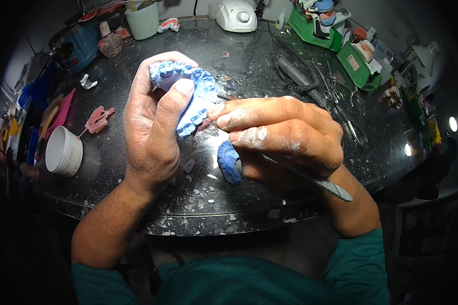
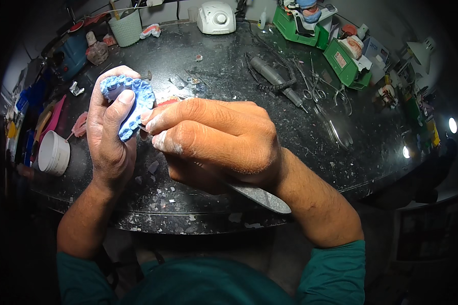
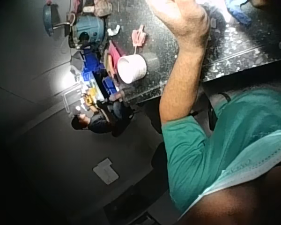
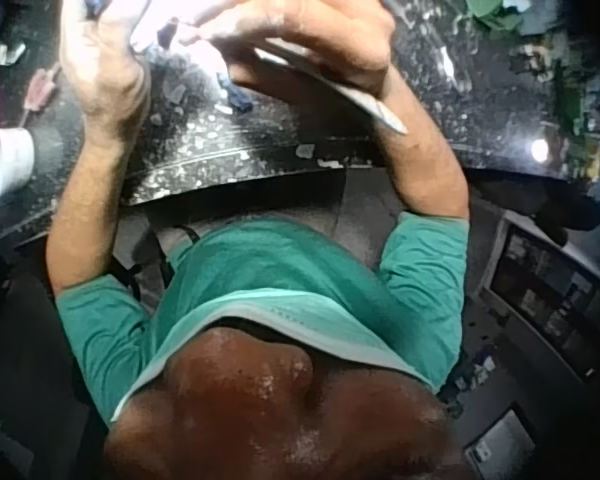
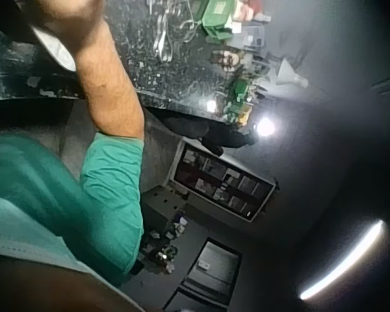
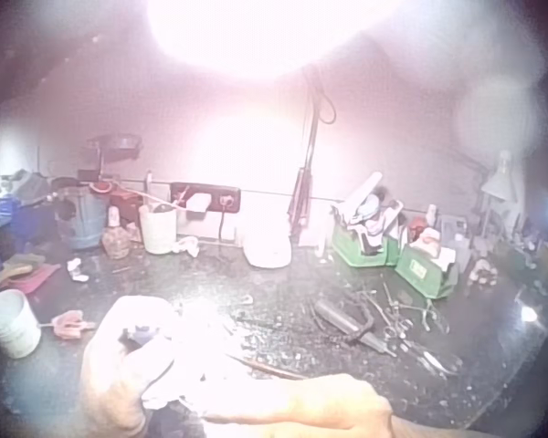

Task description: The person refines a pink dental mold using a rotary tool and a metal spatula. They then separate a blue dental impression from the mold and use a metal spatula to scrape and clean the surface of the blue impression.

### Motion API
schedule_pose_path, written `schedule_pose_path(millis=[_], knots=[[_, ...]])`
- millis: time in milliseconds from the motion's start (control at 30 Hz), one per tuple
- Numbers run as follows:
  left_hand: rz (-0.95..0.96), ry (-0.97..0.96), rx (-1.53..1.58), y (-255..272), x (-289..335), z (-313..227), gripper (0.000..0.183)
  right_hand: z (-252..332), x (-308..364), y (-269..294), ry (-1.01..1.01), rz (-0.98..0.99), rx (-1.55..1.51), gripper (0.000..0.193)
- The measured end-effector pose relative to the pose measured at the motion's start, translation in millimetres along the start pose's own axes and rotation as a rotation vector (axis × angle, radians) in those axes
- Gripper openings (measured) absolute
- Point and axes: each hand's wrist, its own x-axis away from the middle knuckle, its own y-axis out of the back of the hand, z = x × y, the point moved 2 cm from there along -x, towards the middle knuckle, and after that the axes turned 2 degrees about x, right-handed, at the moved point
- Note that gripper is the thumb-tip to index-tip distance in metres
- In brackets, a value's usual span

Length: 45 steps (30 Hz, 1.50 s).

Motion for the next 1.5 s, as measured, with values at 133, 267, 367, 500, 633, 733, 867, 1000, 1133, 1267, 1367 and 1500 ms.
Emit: schedule_pose_path(millis=[133,267,367,500,633,733,867,1000,1133,1267,1367,1500], knots=[[0.000,-0.010,-0.006,0.7,0.3,-0.5,0.026,0.3,0.3,-1.0,-0.013,-0.021,-0.022,0.014],[0.009,-0.044,-0.112,1.7,-2.2,-2.8,0.027,0.4,-1.0,-0.2,-0.019,0.000,-0.020,0.015],[0.015,-0.064,-0.109,1.5,-2.0,-2.2,0.027,1.3,-1.1,1.0,-0.026,0.014,-0.014,0.015],[0.027,-0.059,-0.096,2.1,-1.5,-2.6,0.027,0.6,-1.6,1.2,-0.020,0.030,-0.007,0.013],[0.017,-0.041,-0.092,1.8,-0.7,-2.8,0.026,-0.2,-1.3,1.2,-0.015,0.045,0.010,0.010],[0.039,-0.033,-0.073,4.7,-0.7,-0.9,0.027,-1.0,-0.8,1.0,-0.015,0.038,-0.005,0.012],[0.038,-0.063,-0.069,4.5,-1.6,-0.9,0.027,-1.0,-0.1,-0.4,-0.009,0.009,-0.002,0.014],[0.016,-0.061,-0.105,2.1,-1.9,-3.0,0.027,-1.3,0.1,-0.1,-0.013,0.019,-0.006,0.015],[0.029,-0.063,-0.092,2.8,-1.5,-3.0,0.027,-0.9,-1.2,0.9,-0.013,0.033,-0.002,0.015],[0.037,-0.087,-0.093,3.8,-1.6,-1.5,0.027,-1.0,-2.2,2.5,-0.010,0.049,-0.015,0.014],[0.008,-0.042,-0.155,1.4,-1.1,-2.8,0.035,-0.8,-1.9,3.4,-0.020,0.065,-0.007,0.013],[0.004,-0.026,-0.079,0.6,-1.7,-2.1,0.033,-0.3,-1.1,4.0,-0.007,0.037,-0.031,0.012]])
